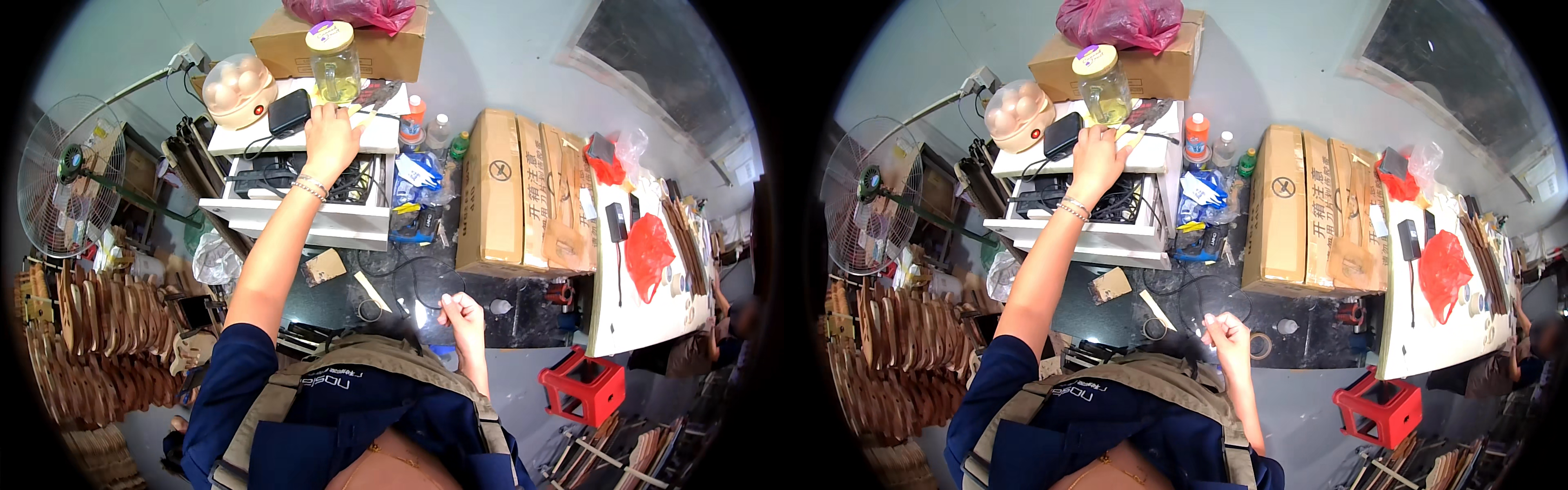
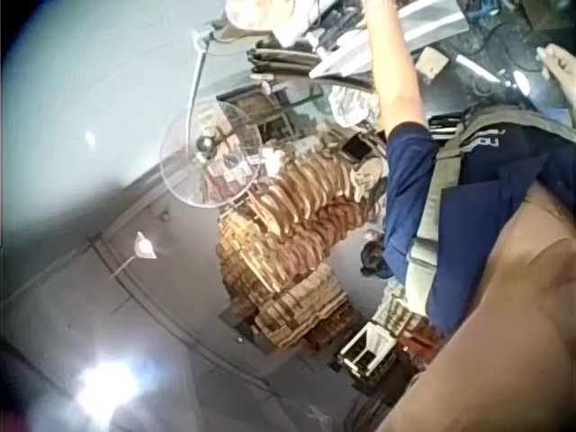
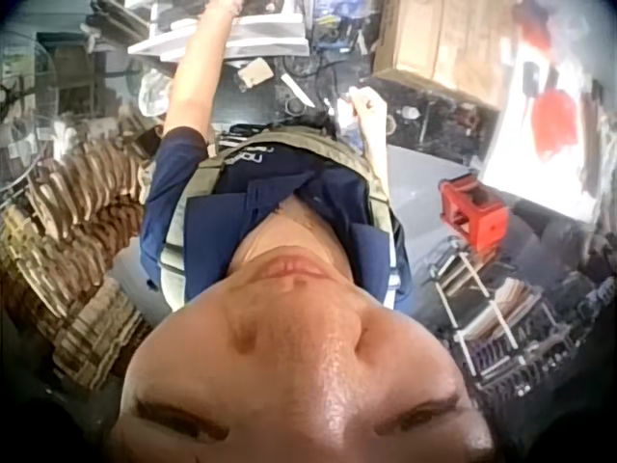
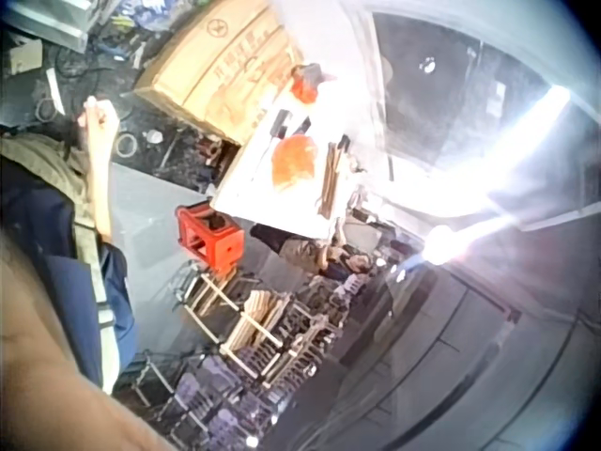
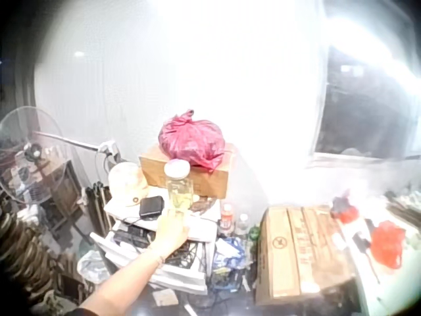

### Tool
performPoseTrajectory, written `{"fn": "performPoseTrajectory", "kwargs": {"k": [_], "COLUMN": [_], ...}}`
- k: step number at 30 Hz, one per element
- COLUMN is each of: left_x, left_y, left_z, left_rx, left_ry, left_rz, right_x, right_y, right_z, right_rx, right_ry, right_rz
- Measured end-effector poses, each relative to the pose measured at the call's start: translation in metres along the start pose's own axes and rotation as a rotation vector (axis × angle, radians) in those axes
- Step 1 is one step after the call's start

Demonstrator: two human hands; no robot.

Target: The person moves a plastic container and plugs in a power cord. They then retrieve a guitar neck and apply masking tape along its length, covering the fretboard and edges. The person uses a utility knife to trim the tape and continues to wrap the neck with tape.

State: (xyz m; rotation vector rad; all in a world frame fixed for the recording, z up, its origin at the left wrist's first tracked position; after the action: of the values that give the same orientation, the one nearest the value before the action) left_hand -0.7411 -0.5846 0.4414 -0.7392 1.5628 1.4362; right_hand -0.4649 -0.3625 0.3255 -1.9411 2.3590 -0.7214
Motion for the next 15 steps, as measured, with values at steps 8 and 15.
{"fn": "performPoseTrajectory", "kwargs": {"k": [8, 15], "left_x": [-0.053, -0.020], "left_y": [-0.075, -0.245], "left_z": [0.039, 0.091], "left_rx": [0.184, 0.124], "left_ry": [-0.287, -0.544], "left_rz": [0.309, -0.092], "right_x": [-0.045, -0.116], "right_y": [-0.001, -0.017], "right_z": [0.018, 0.181], "right_rx": [0.059, 0.152], "right_ry": [-0.056, -0.360], "right_rz": [-0.066, -0.312]}}
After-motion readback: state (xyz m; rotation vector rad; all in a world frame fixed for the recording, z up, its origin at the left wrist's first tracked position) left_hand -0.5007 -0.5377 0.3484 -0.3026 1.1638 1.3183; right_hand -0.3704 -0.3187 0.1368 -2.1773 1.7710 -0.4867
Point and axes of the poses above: each hand's wrist, its own y-axis towards the middle knuckle, its own x-axis out of the palm, z = x × y, the point moved 6 cm from there along y, towards the middle knuckle, and after that the axes turned 7 degrees about y, right-handed, at the moved point
